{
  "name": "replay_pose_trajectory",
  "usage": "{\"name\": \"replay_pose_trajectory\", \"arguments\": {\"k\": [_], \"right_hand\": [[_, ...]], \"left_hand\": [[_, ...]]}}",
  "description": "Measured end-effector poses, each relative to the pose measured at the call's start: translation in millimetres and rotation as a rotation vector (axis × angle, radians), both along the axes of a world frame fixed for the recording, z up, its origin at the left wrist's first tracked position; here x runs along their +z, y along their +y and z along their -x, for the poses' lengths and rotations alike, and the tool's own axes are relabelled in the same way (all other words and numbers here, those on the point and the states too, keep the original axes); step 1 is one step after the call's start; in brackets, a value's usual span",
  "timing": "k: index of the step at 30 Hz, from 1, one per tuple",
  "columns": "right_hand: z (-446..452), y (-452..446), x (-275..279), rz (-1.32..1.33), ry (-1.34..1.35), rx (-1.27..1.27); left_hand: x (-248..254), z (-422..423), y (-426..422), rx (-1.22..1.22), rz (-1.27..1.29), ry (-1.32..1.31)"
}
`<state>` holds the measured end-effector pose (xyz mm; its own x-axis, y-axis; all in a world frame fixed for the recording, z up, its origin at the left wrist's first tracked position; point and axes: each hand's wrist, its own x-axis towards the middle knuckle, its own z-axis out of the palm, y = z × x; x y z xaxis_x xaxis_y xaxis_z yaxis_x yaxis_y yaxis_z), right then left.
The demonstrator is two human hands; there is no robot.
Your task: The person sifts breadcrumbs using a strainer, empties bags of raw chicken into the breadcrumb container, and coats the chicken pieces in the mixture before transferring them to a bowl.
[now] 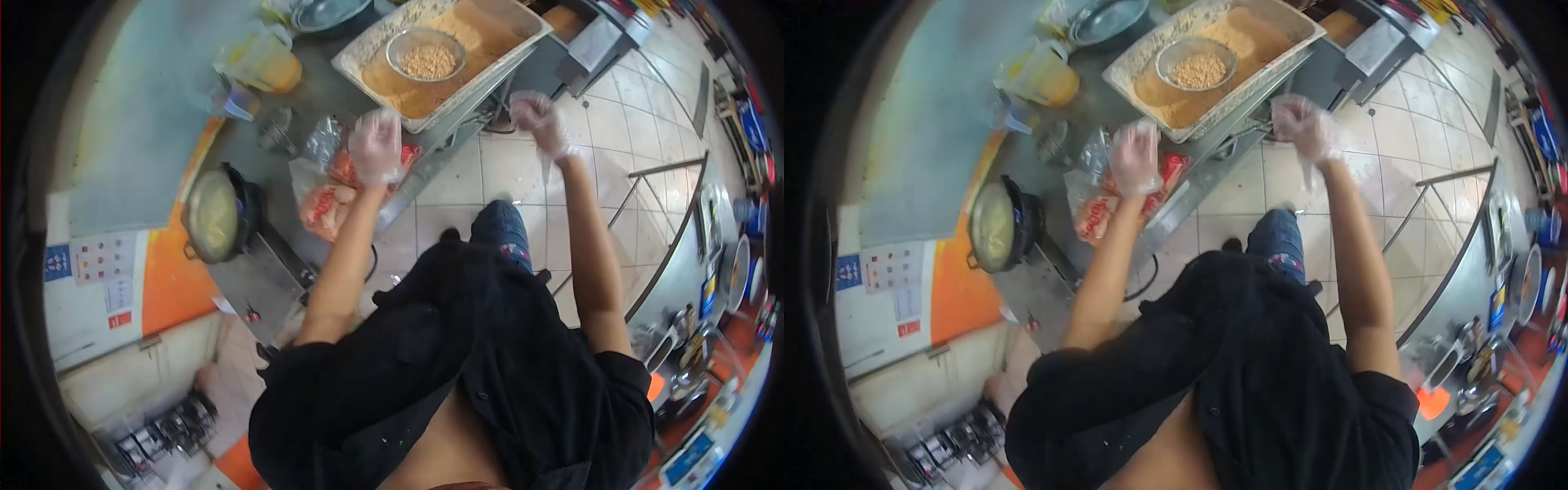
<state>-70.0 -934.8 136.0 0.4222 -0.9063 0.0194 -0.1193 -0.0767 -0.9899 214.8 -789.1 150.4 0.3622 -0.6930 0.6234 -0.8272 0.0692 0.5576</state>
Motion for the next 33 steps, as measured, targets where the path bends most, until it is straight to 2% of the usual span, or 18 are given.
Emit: {"name": "replay_pose_trajectory", "arguments": {"k": [2,5,7,8,10,11,13,15,18,20,22,24,25,26,28,29,31,33], "right_hand": [[-22.5,-72.3,25.4,0.099,0.256,-0.025],[-80.0,-190.9,-16.7,0.082,0.373,0.040],[-119.0,-246.8,-47.2,0.459,0.936,0.087],[-133.0,-256.1,-51.5,0.463,0.943,0.143],[-171.1,-265.6,-54.3,0.175,1.129,0.432],[-187.8,-264.9,-55.9,0.297,1.167,0.596],[-209.6,-266.9,-87.3,0.443,1.210,0.803],[-218.7,-265.6,-143.9,0.267,0.935,0.414],[-209.5,-289.9,-97.1,0.303,0.920,0.482],[-179.2,-307.5,-61.5,-0.763,0.087,0.201],[-156.8,-324.0,-27.1,0.213,0.779,0.292],[-152.2,-334.7,-93.8,-0.024,0.497,0.269],[-151.9,-331.2,-98.2,0.433,0.843,0.466],[-149.1,-323.8,-82.5,0.430,0.853,0.478],[-154.9,-315.6,-51.0,0.083,0.535,0.412],[-152.9,-323.2,-56.4,0.203,0.677,0.319],[-146.0,-325.8,-74.8,0.266,0.701,0.346],[-140.2,-322.5,-68.4,0.308,0.706,0.438]], "left_hand": [[4.2,-0.8,-53.8,0.065,-0.091,0.009],[-31.0,2.4,-93.4,0.190,-0.139,-0.135],[-59.5,2.1,-107.2,0.168,-0.210,-0.207],[-61.2,5.2,-110.2,0.210,-0.236,-0.184],[-55.3,8.5,-108.6,0.295,-0.273,-0.080],[-49.5,7.5,-109.0,0.298,-0.431,-0.140],[-50.4,1.3,-115.2,0.293,-0.365,-0.120],[-60.8,10.6,-110.4,0.327,-0.417,-0.161],[-66.7,7.4,-113.6,0.383,-0.461,-0.148],[-57.5,12.2,-118.3,0.411,-0.483,-0.196],[-51.0,8.7,-119.7,0.450,-0.476,-0.255],[-56.2,8.3,-121.8,0.450,-0.513,-0.156],[-53.0,7.7,-123.2,0.419,-0.527,-0.187],[-43.4,11.1,-128.4,0.423,-0.534,-0.174],[-23.6,9.1,-147.5,0.353,-1.104,-0.077],[-21.3,8.2,-157.7,0.363,-1.107,-0.079],[-22.5,12.6,-181.5,0.375,-1.326,0.255],[-45.8,18.7,-197.3,0.374,-1.395,0.288]]}}
